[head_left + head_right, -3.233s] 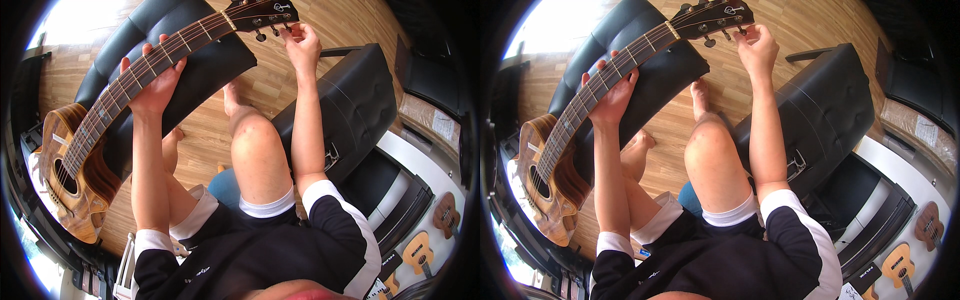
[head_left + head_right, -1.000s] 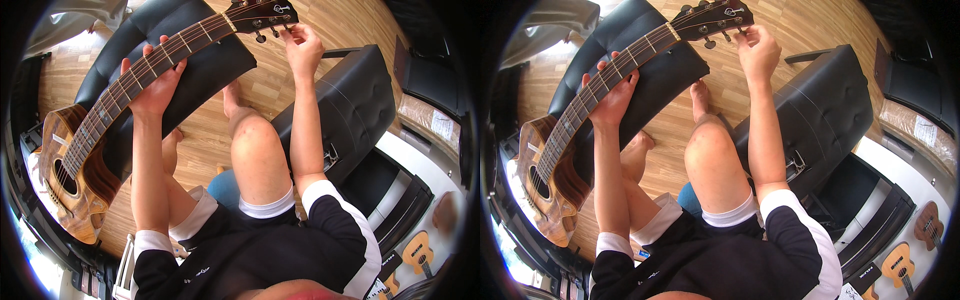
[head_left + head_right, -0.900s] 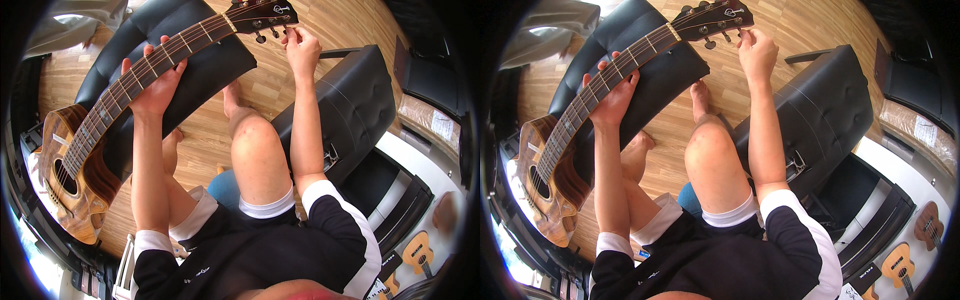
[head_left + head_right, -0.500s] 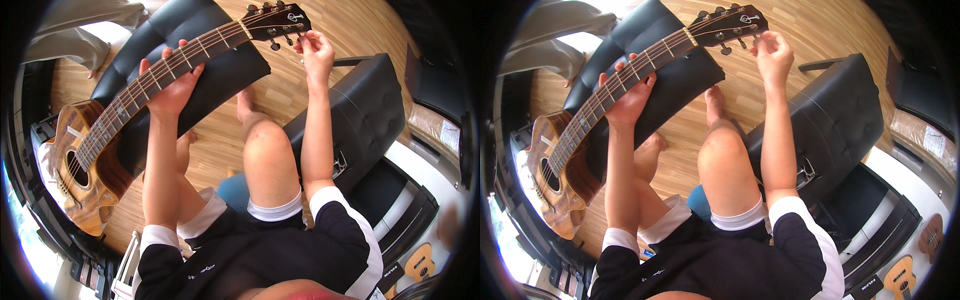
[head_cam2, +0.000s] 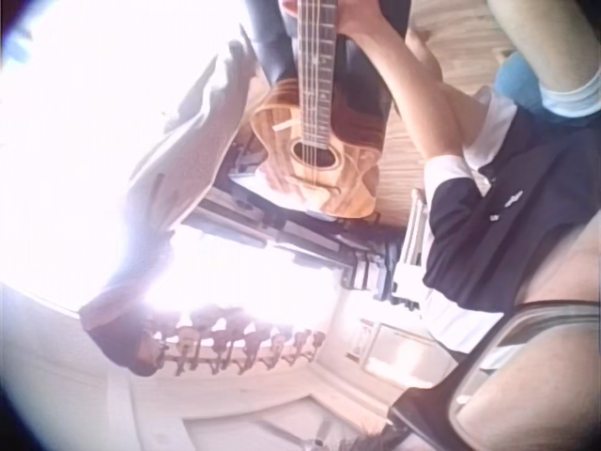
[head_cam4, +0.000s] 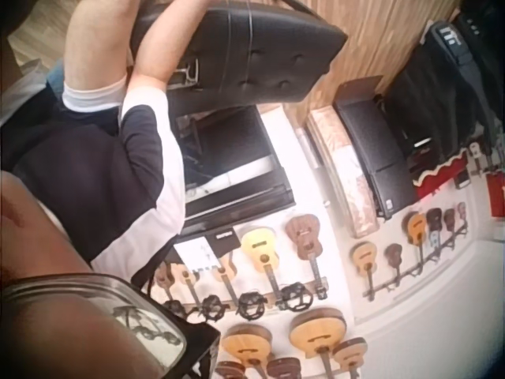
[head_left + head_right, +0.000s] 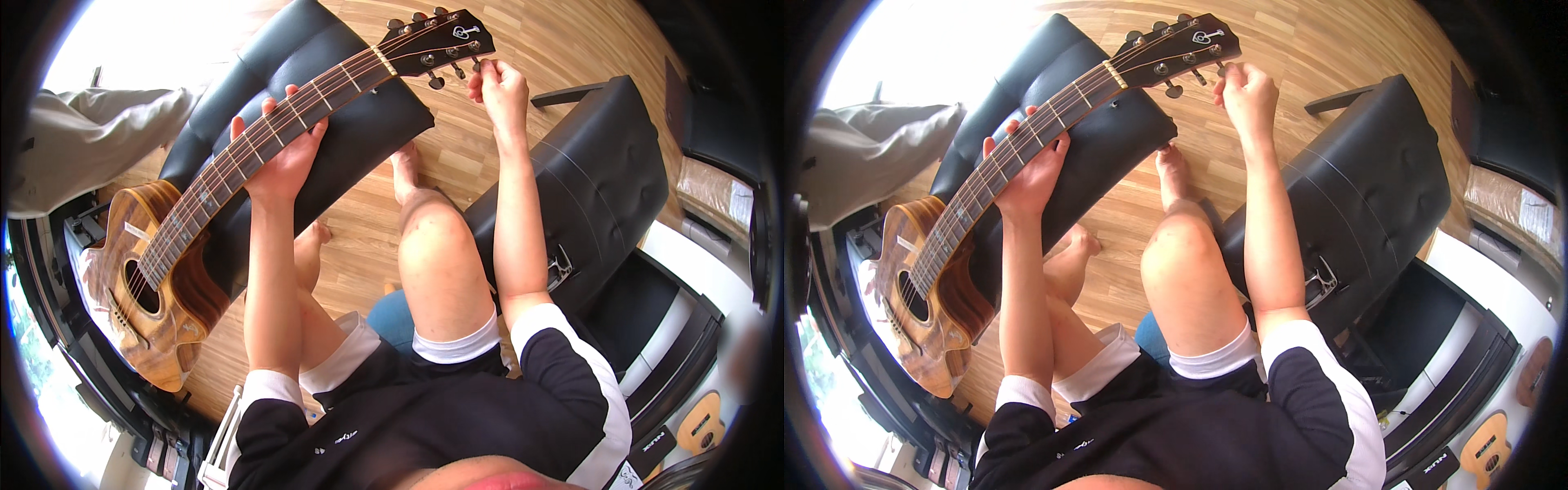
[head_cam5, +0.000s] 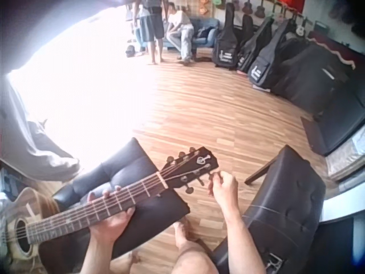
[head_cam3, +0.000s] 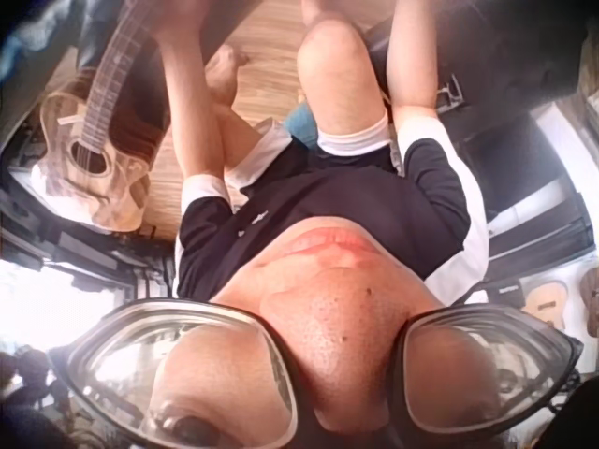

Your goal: The person sits on a low stool and tunes an acoustic guitar by turning the tuning pegs on the headstock. They pluck the strings to check pitch and make small adjustments to the pegs repeatedly.

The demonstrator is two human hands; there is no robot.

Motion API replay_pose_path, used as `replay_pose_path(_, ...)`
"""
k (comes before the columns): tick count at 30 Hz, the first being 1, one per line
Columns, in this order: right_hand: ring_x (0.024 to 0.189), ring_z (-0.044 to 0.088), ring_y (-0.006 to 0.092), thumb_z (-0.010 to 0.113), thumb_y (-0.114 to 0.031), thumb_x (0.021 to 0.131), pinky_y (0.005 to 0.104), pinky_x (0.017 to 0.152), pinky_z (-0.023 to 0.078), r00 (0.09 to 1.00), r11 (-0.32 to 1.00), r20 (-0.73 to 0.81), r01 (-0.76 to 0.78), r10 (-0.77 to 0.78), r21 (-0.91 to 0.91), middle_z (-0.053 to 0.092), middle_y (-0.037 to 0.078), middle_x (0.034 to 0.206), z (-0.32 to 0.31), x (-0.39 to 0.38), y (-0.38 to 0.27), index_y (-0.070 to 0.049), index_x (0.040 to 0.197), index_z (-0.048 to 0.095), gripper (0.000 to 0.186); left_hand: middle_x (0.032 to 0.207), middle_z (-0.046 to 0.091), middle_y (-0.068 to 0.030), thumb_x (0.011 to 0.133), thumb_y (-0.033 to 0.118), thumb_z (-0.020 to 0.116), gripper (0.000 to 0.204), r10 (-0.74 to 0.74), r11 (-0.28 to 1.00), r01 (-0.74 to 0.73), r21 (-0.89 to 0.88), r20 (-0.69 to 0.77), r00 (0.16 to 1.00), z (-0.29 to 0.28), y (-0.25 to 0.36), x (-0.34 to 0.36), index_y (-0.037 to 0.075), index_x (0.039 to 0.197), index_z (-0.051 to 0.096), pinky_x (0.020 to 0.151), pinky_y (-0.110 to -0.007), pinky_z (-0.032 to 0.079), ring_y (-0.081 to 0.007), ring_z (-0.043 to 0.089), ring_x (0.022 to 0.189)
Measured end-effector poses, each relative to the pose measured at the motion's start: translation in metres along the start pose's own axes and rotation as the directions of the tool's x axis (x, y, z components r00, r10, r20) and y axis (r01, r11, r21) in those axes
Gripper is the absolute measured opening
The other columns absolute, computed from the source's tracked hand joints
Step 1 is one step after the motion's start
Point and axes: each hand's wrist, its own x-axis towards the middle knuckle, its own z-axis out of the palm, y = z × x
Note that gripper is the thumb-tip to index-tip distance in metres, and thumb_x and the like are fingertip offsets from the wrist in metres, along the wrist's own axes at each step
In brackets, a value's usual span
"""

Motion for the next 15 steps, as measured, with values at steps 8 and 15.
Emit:
replay_pose_path(8,0.061,0.068,0.0163,0.078,-0.016,0.079,0.0303,0.06,0.053,0.949,0.932,-0.095,0.27,-0.3,-0.242,0.07,0.008,0.068,0.001,-0.005,-0.005,-0.001,0.087,0.065,0.022,0.133,0.055,-0.0141,0.088,0.047,0.059,0.043,-0.004,1.0,0.004,0.001,0.014,1.0,0.001,0.0,-0.001,0.009,0.105,0.069,0.116,-0.051,0.024,-0.0325,0.039,0.135)
replay_pose_path(15,0.061,0.069,0.0184,0.079,-0.015,0.077,0.0317,0.057,0.052,0.965,0.945,-0.083,0.221,-0.247,-0.242,0.07,0.009,0.069,0.002,-0.005,-0.004,-0.001,0.089,0.065,0.024,0.135,0.054,-0.0137,0.088,0.047,0.058,0.043,-0.024,1.0,0.024,-0.005,0.036,0.999,0.0,0.002,-0.001,0.009,0.106,0.068,0.116,-0.051,0.024,-0.0325,0.039,0.135)
